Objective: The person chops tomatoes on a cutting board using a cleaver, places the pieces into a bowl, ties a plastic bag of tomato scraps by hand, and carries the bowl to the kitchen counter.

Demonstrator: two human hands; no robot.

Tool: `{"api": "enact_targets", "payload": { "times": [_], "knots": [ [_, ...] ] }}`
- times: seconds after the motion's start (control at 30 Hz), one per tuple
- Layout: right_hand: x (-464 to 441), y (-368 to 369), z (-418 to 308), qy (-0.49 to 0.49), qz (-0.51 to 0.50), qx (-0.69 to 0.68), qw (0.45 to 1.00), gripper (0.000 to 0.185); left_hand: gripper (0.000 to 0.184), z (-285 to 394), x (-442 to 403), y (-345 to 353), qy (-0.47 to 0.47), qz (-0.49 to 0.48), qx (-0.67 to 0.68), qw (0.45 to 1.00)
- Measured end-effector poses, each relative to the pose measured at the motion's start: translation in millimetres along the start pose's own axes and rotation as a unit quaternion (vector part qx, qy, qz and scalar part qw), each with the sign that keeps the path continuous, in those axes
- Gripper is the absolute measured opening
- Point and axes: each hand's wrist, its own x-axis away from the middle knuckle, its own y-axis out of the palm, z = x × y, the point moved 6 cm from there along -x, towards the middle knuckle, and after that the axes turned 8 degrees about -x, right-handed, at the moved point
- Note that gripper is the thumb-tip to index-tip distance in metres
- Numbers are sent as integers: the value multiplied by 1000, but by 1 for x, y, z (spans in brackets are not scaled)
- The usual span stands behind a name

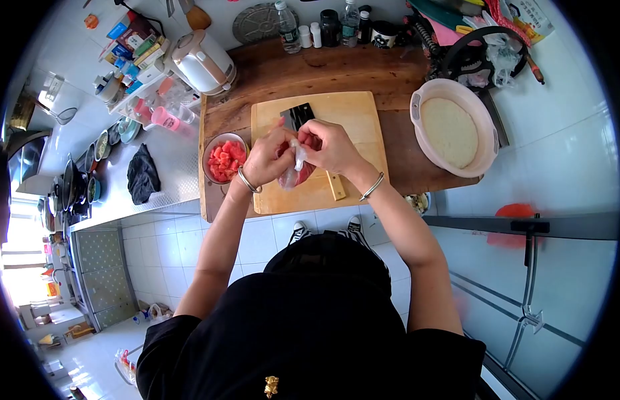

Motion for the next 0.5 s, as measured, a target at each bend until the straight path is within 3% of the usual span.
{"api": "enact_targets", "payload": {
  "times": [0.07, 0.13, 0.2, 0.27, 0.3, 0.5],
  "knots": [
    [2, 3, 1, 10, -5, 2, 1000, 18, 13, -5, 1, 2, -7, 4, 8, 1000],
    [8, 15, -13, -76, -1, 100, 992, 19, 9, -13, 1, 0, -30, 27, 63, 997],
    [8, 16, -16, -77, 21, 95, 992, 13, 10, -11, 0, -2, -24, 39, 53, 998],
    [5, 5, -4, 1, 88, -96, 991, 10, 13, -4, -2, -8, -10, 44, 10, 999],
    [3, 4, -8, -19, 84, -101, 991, 17, 13, -4, -2, -10, -12, 45, 9, 999],
    [-9, -7, -14, -68, 29, -31, 997, 20, 18, 1, -9, -11, 44, 59, -6, 997]
  ]
}}
